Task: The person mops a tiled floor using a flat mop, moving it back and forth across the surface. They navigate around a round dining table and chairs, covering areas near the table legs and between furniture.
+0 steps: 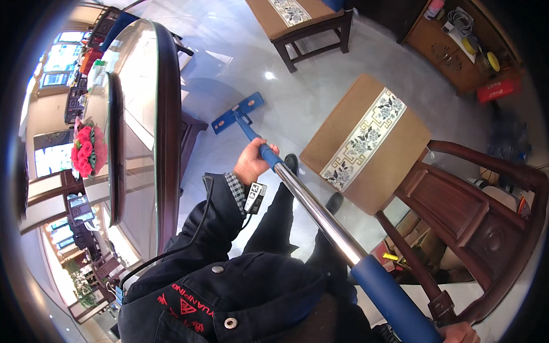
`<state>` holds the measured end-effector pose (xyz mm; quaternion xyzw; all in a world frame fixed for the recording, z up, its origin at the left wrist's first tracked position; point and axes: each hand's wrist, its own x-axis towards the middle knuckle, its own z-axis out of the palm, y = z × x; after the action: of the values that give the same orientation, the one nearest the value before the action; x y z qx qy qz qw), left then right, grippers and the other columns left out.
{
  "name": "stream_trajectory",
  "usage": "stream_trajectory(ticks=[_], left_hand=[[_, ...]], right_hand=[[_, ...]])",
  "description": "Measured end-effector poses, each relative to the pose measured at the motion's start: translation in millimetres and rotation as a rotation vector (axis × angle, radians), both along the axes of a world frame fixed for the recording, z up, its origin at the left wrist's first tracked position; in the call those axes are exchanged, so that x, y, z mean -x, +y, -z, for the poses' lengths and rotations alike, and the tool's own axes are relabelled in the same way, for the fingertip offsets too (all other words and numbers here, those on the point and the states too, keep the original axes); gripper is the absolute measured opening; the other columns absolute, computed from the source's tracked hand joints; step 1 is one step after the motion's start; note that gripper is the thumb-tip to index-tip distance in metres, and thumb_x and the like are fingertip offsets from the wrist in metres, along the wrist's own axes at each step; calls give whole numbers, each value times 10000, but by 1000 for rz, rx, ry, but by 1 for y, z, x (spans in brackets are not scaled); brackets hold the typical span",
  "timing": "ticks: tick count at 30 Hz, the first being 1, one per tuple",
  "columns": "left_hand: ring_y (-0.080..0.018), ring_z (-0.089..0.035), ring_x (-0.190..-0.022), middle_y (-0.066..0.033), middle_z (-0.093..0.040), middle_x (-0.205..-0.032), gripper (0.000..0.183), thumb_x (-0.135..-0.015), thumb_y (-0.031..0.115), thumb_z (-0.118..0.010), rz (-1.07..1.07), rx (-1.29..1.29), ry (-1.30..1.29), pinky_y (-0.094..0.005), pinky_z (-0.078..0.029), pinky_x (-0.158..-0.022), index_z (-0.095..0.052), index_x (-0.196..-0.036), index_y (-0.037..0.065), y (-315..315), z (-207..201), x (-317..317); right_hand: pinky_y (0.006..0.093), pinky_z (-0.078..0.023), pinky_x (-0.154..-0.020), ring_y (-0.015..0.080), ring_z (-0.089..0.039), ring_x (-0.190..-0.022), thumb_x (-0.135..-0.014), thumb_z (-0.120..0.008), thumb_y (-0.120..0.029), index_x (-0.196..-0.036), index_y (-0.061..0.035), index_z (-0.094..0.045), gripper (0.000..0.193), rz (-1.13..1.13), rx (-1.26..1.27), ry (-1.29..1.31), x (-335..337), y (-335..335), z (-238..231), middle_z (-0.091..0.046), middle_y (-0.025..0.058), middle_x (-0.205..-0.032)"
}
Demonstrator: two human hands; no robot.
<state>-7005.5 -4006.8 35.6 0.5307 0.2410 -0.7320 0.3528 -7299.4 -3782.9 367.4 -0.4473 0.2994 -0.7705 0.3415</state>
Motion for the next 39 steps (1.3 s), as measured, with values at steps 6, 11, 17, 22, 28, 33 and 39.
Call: stream_trajectory(ticks=[6,11,17,22,28,33,39], left_hand=[[-264,-479,-712,-154,-437,-808,217,-788,64,-521,-7,89,-39,-424,-475,-698,-357,-904,-18,-89,41,-28],[-249,-496,-694,-131,-454,-779,232,-772,73,-552,-116,117,-82,-350,-487,-637,-366,-870,-24,-149,84,-51],[-229,-499,-644,-100,-458,-701,186,-772,66,-554,-193,201,-44,-328,-487,-591,-390,-812,-12,-195,140,-96],[-193,-494,-596,-80,-458,-651,168,-775,59,-548,-165,235,-59,-290,-482,-541,-393,-760,-4,-225,172,-130],[-184,-489,-576,-73,-456,-648,156,-781,31,-538,-199,231,-67,-275,-480,-529,-389,-752,-3,-248,188,-160],[-187,-487,-577,-80,-449,-654,144,-782,11,-523,-203,292,-80,-284,-481,-532,-380,-767,-3,-252,189,-175],[-171,-468,-589,-78,-447,-674,120,-778,-4,-516,-249,323,-68,-267,-462,-538,-398,-754,-10,-242,179,-162]], right_hand=[[200,-313,-631,31,-413,-589,-739,-595,-91,-661,-205,-392,245,111,-184,-76,-18,-53,54,-391,-124,-544],[354,-297,-767,98,-424,-659,-713,-629,-154,-712,-198,-384,248,272,-339,-272,-34,-97,118,-397,-73,-640],[287,-274,-755,57,-378,-621,-650,-671,-186,-668,-184,-320,351,197,-434,-392,-70,-149,189,-345,-69,-555],[260,-320,-735,29,-415,-592,-689,-710,-205,-662,-183,-361,350,113,-485,-323,-89,-179,223,-382,-82,-539],[251,-312,-733,41,-433,-604,-680,-723,-194,-666,-195,-368,355,18,-566,-312,-105,-200,247,-397,-84,-539],[259,-315,-743,48,-442,-609,-677,-725,-201,-673,-184,-372,353,79,-577,-325,-115,-210,258,-404,-77,-538],[357,-309,-717,134,-428,-660,-742,-606,-158,-717,-180,-388,221,-17,-351,-223,-115,-205,241,-397,-56,-630]])
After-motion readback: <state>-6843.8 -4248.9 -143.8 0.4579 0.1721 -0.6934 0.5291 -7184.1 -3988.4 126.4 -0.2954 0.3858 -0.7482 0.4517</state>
